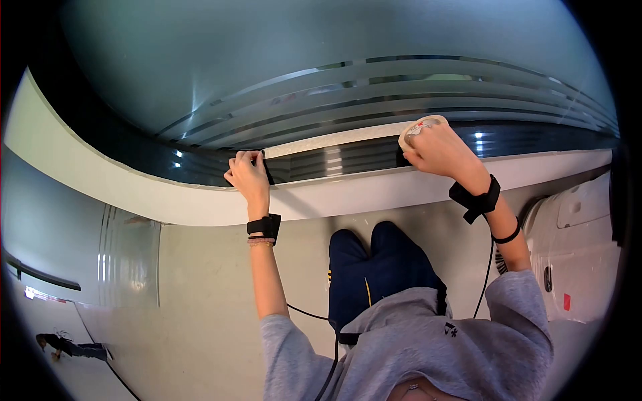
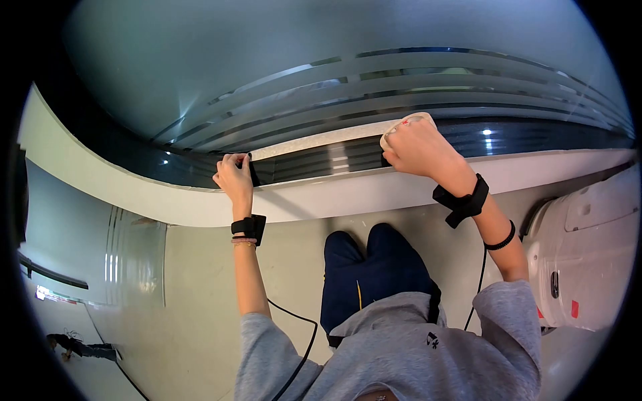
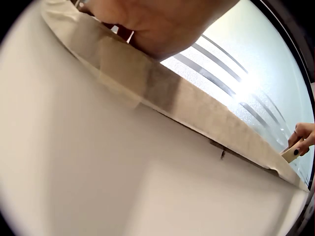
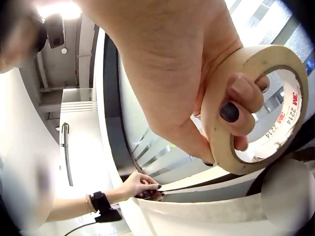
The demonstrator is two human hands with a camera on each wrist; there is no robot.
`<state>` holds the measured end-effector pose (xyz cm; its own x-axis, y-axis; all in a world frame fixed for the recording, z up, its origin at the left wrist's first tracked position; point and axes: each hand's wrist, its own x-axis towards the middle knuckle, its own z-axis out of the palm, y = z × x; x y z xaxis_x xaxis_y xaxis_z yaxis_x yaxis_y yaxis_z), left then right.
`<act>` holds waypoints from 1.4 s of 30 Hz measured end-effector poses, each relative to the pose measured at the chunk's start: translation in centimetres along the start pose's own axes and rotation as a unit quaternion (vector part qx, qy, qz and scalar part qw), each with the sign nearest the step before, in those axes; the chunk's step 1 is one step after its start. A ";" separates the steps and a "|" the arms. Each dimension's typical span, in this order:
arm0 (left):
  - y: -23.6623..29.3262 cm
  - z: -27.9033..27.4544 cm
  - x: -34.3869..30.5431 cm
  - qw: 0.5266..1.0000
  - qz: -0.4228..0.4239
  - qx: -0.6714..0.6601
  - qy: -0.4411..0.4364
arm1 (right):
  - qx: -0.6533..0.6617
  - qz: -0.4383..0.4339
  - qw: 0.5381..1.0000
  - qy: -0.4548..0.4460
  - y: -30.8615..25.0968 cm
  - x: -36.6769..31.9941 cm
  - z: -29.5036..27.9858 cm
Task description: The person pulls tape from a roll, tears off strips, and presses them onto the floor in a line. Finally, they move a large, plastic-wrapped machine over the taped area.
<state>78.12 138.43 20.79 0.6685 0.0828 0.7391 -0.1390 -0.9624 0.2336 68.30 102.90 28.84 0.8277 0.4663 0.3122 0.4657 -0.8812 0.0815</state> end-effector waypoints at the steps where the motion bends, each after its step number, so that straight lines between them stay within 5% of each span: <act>1: 0.0 0.0 -0.1 1.000 0.005 -0.003 0.013 | -0.008 -0.003 1.000 0.015 0.0 -0.1 0.1; 42: -1.1 1.2 0.7 0.998 -0.053 -0.013 0.033 | 0.043 0.057 0.997 0.003 -0.5 -1.3 0.7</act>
<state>79.62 139.28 20.28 0.6313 0.2005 0.7492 -0.0903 -0.9405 0.3277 67.25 102.80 27.72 0.8749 0.3632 0.3206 0.3944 -0.9182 -0.0360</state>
